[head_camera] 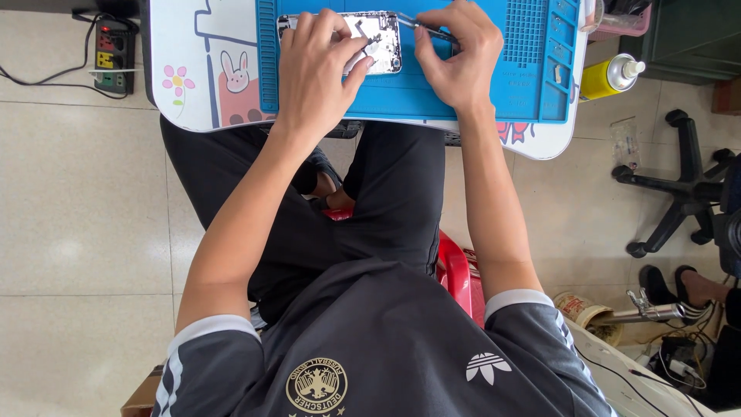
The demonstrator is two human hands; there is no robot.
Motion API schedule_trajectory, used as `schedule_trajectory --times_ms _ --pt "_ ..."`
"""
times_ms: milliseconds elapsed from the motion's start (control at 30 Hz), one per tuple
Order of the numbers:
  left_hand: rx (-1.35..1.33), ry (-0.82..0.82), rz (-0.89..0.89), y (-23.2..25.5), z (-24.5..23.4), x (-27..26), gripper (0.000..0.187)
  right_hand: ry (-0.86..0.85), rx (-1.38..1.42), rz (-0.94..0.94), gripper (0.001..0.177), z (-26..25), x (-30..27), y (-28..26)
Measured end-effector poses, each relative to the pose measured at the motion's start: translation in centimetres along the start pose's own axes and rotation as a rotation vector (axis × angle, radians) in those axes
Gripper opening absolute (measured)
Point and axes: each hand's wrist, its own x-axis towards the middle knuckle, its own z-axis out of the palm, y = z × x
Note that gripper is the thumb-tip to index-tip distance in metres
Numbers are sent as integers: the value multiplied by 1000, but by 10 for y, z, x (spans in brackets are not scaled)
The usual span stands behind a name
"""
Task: The person works on a disassembled smartphone placed on a blue anti-static mat. They use tweezers to remove small internal components and a screwdriver to unscrew parts from the device's chassis. The person handles the phone casing and various small electronic parts throughout the process.
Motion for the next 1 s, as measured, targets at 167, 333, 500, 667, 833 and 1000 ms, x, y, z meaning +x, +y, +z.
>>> schedule_trajectory --times_ms 167,333,500,667,833,1000 --pt "8 -13 23 -3 1 -1 23 -82 -36 -21 9 3 -5 5" --pt "-27 22 28 -1 -3 -1 12 -130 -88 -42 10 5 -9 9" --pt "-25 28 26 2 -8 0 12 -98 -70 -45 11 5 -9 8" --pt "-46 14 21 3 -9 -1 15 -81 -38 -18 11 4 -8 5" --pt "-63 -7 16 1 -6 -2 29 -50 -25 -9 12 3 -7 4" --pt "-19 -50 44 2 -9 0 25 -53 -26 1 12 3 -9 5"
